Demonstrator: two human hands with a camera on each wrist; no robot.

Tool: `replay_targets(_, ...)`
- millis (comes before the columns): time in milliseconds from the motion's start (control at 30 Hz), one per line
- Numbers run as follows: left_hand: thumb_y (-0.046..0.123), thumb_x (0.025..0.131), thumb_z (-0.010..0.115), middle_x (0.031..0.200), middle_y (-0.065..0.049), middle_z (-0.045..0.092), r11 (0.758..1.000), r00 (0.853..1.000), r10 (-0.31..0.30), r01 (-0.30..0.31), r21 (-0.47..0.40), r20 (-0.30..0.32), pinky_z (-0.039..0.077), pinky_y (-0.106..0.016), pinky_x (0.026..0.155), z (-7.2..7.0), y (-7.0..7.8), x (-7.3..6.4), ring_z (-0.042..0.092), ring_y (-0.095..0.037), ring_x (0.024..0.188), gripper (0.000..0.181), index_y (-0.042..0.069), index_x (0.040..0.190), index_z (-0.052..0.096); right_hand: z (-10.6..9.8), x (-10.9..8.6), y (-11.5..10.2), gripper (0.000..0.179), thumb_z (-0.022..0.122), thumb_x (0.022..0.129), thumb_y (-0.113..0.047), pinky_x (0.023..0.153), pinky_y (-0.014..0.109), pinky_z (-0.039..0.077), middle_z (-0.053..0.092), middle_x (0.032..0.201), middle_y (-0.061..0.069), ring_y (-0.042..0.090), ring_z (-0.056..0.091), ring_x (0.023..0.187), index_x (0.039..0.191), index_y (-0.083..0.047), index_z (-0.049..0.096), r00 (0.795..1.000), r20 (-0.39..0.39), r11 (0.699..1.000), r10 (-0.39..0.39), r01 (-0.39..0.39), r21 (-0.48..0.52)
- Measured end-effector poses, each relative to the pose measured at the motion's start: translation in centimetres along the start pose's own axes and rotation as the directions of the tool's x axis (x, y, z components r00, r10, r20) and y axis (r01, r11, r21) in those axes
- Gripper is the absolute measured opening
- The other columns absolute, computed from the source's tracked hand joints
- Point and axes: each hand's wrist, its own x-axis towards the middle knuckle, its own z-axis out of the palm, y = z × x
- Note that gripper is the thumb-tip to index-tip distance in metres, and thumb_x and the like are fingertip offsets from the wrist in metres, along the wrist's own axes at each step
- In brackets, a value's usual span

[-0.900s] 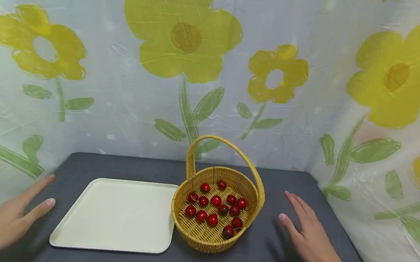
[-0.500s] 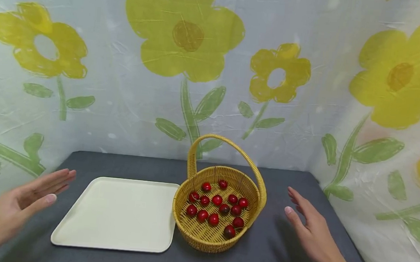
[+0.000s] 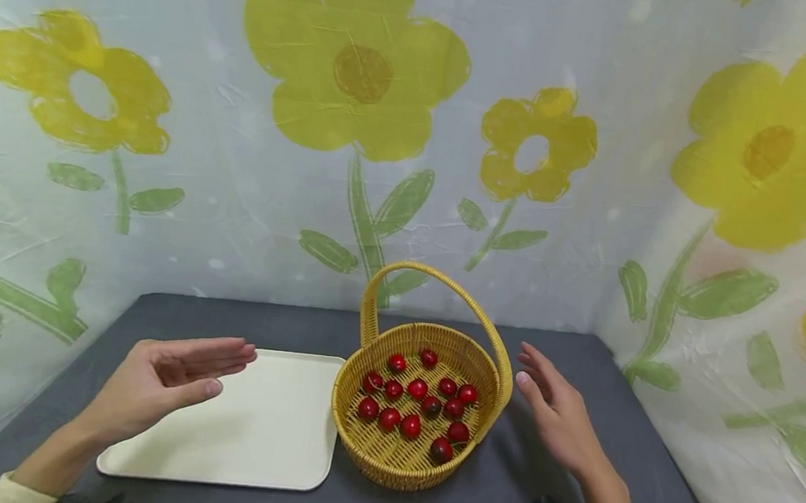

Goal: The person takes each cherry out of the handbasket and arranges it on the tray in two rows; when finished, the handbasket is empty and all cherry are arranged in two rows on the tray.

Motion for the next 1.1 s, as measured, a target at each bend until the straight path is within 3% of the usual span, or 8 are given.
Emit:
replay_targets(100, -0.008, 0.099, 0.072, 0.143, -0.017, 0.073, 1.000, 1.000, -0.020, 0.020, -0.015, 0.005, 0.063, -0.035, 0.100, 1.7, -0.1, 1.3, 0.073, -0.022, 0.131, 0.049, -0.004, 0.147, 0.065, 0.9, 0.6, 0.5, 0.053, 0.049, 0.119, -0.024, 0.097, 0.018, 0.054, 0.063, 0.156, 0.013, -0.005, 0.059, 0.132, 0.171, -0.023, 0.039, 1.000, 0.002, 0.999, -0.011, 0.010, 0.053)
replay_targets(133, -0.007, 0.099, 0.073, 0.142, -0.017, 0.074, 1.000, 1.000, -0.024, 0.024, -0.018, 0.010, 0.064, -0.035, 0.100, 2.2, -0.1, 1.8, 0.074, -0.021, 0.130, 0.048, -0.003, 0.146, 0.066, 1.3, 0.7, 0.6, 0.052, 0.048, 0.119, -0.024, 0.097, 0.019, 0.055, 0.063, 0.155, 0.013, -0.004, 0.061, 0.131, 0.171, -0.021, 0.040, 1.000, 0.005, 0.997, -0.010, 0.010, 0.073)
replay_targets(233, 0.000, 0.099, 0.078, 0.140, -0.016, 0.075, 0.999, 0.999, -0.045, 0.045, -0.007, 0.023, 0.063, -0.032, 0.100, 3.9, -0.2, 3.3, 0.074, -0.019, 0.129, 0.047, 0.003, 0.144, 0.070, 2.2, 1.2, 0.9, 0.050, 0.045, 0.120, -0.024, 0.096, 0.020, 0.057, 0.063, 0.154, 0.019, 0.017, 0.067, 0.133, 0.169, -0.015, 0.041, 1.000, 0.028, 0.985, 0.005, -0.010, 0.171)
replay_targets(367, 0.009, 0.098, 0.082, 0.140, -0.014, 0.075, 0.998, 0.995, -0.070, 0.069, 0.015, 0.068, 0.062, -0.030, 0.101, 6.3, -0.6, 5.2, 0.074, -0.028, 0.130, 0.047, 0.008, 0.144, 0.071, 3.7, 1.9, 1.2, 0.052, 0.043, 0.121, -0.027, 0.097, 0.020, 0.057, 0.057, 0.158, 0.028, 0.046, 0.063, 0.137, 0.169, -0.009, 0.040, 0.997, 0.060, 0.951, 0.047, -0.063, 0.303)
replay_targets(467, 0.016, 0.098, 0.085, 0.138, -0.008, 0.077, 0.996, 0.990, -0.067, 0.059, 0.073, 0.124, 0.062, -0.029, 0.102, 8.1, -1.2, 6.6, 0.075, -0.029, 0.128, 0.047, 0.011, 0.143, 0.073, 5.0, 2.3, 1.5, 0.054, 0.040, 0.121, -0.031, 0.095, 0.023, 0.060, 0.058, 0.156, 0.030, 0.044, 0.066, 0.134, 0.169, -0.007, 0.038, 0.994, 0.079, 0.923, 0.071, -0.096, 0.372)
replay_targets(633, 0.025, 0.096, 0.088, 0.133, 0.003, 0.079, 0.989, 0.974, -0.062, 0.031, 0.148, 0.217, 0.062, -0.032, 0.104, 10.9, -1.8, 8.9, 0.077, -0.013, 0.121, 0.044, 0.016, 0.138, 0.077, 6.4, 2.2, 1.8, 0.054, 0.035, 0.122, -0.034, 0.092, 0.031, 0.064, 0.058, 0.156, 0.029, 0.031, 0.069, 0.132, 0.171, -0.010, 0.036, 0.991, 0.099, 0.890, 0.090, -0.125, 0.439)
replay_targets(900, 0.025, 0.094, 0.090, 0.131, 0.006, 0.080, 0.985, 0.934, -0.129, 0.081, 0.154, 0.334, 0.060, -0.042, 0.108, 15.2, -2.6, 11.8, 0.076, -0.006, 0.119, 0.046, 0.016, 0.138, 0.078, 7.6, 2.0, 2.3, 0.054, 0.031, 0.122, -0.030, 0.102, 0.022, 0.055, 0.044, 0.170, 0.022, 0.008, 0.058, 0.141, 0.175, -0.019, 0.029, 0.987, 0.123, 0.849, 0.102, -0.151, 0.506)
replay_targets(1100, 0.024, 0.096, 0.088, 0.129, 0.006, 0.080, 0.964, 0.899, -0.156, 0.049, 0.260, 0.409, 0.061, -0.027, 0.102, 18.2, -3.6, 13.2, 0.077, -0.007, 0.117, 0.043, 0.013, 0.136, 0.079, 7.9, 1.9, 2.3, 0.058, 0.028, 0.122, -0.038, 0.108, 0.016, 0.047, 0.040, 0.172, 0.020, 0.004, 0.053, 0.144, 0.176, -0.017, 0.024, 0.990, 0.116, 0.832, 0.085, -0.135, 0.538)
